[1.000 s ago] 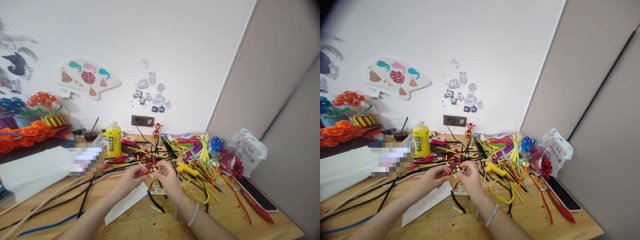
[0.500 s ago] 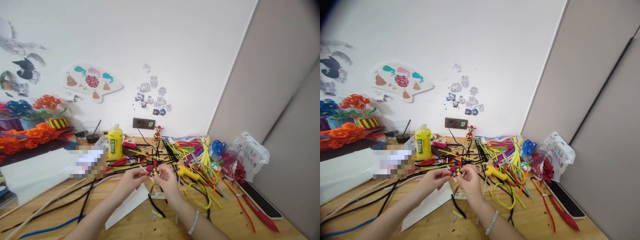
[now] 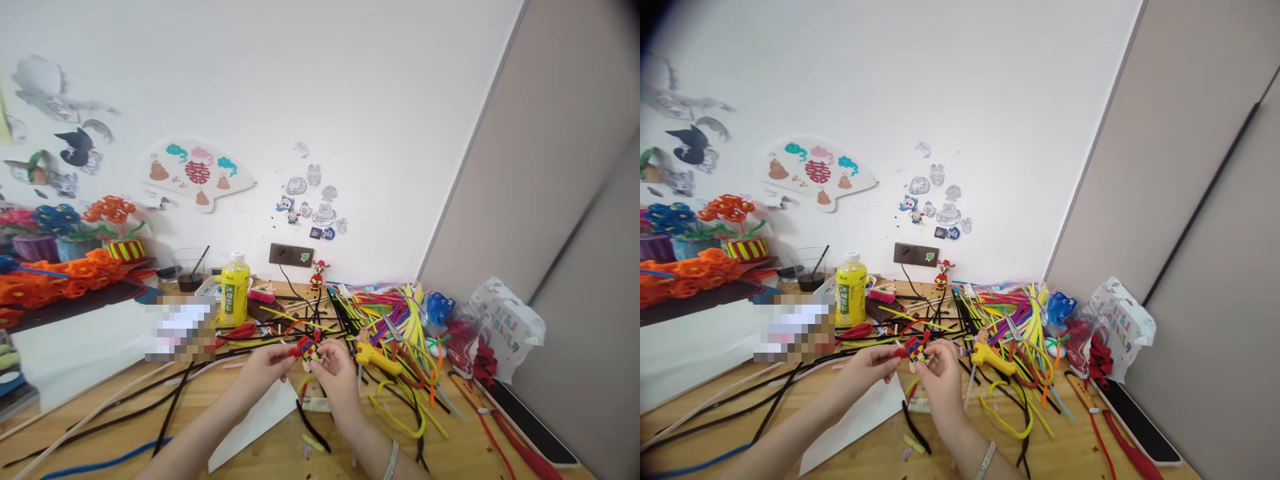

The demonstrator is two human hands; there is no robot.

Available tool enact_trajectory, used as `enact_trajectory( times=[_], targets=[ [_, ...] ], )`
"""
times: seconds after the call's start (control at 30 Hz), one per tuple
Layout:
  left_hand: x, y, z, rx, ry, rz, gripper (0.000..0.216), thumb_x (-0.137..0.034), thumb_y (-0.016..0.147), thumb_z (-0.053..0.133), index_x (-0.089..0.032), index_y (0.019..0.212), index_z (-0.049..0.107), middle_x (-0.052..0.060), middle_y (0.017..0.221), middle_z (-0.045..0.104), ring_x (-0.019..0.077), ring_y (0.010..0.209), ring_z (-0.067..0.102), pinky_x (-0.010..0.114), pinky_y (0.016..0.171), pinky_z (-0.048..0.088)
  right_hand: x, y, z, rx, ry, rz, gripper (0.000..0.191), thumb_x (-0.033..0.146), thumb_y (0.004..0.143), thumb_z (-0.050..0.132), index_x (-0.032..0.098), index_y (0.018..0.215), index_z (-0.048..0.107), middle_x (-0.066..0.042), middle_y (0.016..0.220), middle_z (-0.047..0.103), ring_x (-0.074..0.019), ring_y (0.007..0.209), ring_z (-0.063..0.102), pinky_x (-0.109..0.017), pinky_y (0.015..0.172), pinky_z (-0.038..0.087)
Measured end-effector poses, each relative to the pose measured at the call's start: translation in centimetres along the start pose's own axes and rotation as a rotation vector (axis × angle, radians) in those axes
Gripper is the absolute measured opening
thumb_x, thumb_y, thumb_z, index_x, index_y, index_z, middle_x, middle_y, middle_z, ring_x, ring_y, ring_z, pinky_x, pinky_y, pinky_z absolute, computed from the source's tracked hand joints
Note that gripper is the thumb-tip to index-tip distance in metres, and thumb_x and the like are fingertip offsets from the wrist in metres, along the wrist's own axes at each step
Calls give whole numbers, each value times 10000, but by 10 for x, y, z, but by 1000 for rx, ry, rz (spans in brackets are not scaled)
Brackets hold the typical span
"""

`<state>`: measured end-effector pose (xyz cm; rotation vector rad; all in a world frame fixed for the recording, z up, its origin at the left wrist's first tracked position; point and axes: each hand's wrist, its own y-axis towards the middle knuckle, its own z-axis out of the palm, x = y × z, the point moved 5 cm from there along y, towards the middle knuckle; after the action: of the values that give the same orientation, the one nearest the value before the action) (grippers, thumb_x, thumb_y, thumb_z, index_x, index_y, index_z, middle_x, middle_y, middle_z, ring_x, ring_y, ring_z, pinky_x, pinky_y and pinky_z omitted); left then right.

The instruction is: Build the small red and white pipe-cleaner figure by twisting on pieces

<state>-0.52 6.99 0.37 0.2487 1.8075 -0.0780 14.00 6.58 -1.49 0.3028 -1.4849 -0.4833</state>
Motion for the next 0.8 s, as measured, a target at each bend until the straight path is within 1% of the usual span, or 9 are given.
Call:
enact_trajectory(
  times=[0.1, 0.2, 0.27, 0.37, 0.43, 0.53, 0.6, 0.7, 0.8],
  targets=[
    [-3, -2, 2, 21, -1, -4, 329, -496, 595, 542, -170, 550, 538, -52, 507, 443, 111, 500, 410, 231, 511, 341, 0, 0, 0, -9, 5, -4, 150, 192, 617, 610, 205, 720, 502, -41, 896, 465, -183, 878, 486, -296, 734, 433],
    [-3, -3, 6, 44, -49, -2, 339, -499, 616, 520, -184, 506, 459, -64, 471, 405, 102, 475, 395, 226, 500, 329, 0, 0, -1, -24, 20, -9, 148, 177, 613, 602, 204, 719, 502, -34, 881, 461, -182, 871, 487, -302, 743, 429],
    [0, -2, 8, 54, -96, 1, 334, -487, 634, 519, -183, 514, 456, -60, 471, 425, 99, 472, 396, 224, 500, 332, -1, 0, -2, -24, 23, -8, 141, 164, 625, 586, 206, 731, 504, -32, 878, 460, -179, 861, 490, -303, 743, 430],
    [6, 0, 10, 39, -136, 11, 332, -473, 643, 543, -175, 517, 473, -49, 477, 459, 102, 484, 419, 227, 509, 356, -2, -1, -1, -16, -5, -20, 149, 137, 636, 567, 208, 750, 502, -38, 902, 456, -176, 863, 489, -295, 734, 435],
    [10, 0, 12, 29, -178, 14, 327, -470, 648, 561, -164, 544, 507, -38, 499, 490, 109, 505, 454, 234, 531, 387, 0, -2, -1, -19, -40, -41, 165, 119, 639, 562, 208, 764, 502, -44, 922, 451, -177, 881, 487, -289, 736, 436],
    [11, -2, 16, 28, -338, -8, 296, -443, 667, 584, -147, 658, 573, -6, 615, 575, 124, 602, 530, 257, 634, 444, 4, -4, 0, -23, -100, -84, 190, 121, 654, 572, 210, 811, 513, -53, 956, 443, -178, 902, 483, -287, 749, 437],
    [9, -5, 18, 32, -451, -37, 281, -421, 670, 603, -145, 718, 596, 13, 687, 615, 138, 675, 565, 285, 717, 460, 7, -5, 1, -7, -135, -126, 208, 137, 667, 580, 211, 851, 517, -59, 984, 440, -178, 916, 481, -287, 752, 441],
    [4, -9, 19, 38, -534, -59, 260, -395, 659, 634, -146, 731, 615, 25, 718, 646, 159, 732, 593, 318, 782, 462, 11, -8, 1, 14, -219, -192, 200, 148, 690, 570, 209, 873, 518, -61, 997, 445, -180, 929, 478, -297, 754, 444],
    [2, -9, 18, 43, -551, -48, 226, -366, 661, 646, -150, 727, 631, 30, 736, 665, 169, 772, 604, 326, 815, 456, 13, -9, -1, -22, -302, -242, 167, 156, 707, 564, 206, 856, 507, -57, 987, 444, -184, 940, 469, -322, 781, 437]
  ],
)
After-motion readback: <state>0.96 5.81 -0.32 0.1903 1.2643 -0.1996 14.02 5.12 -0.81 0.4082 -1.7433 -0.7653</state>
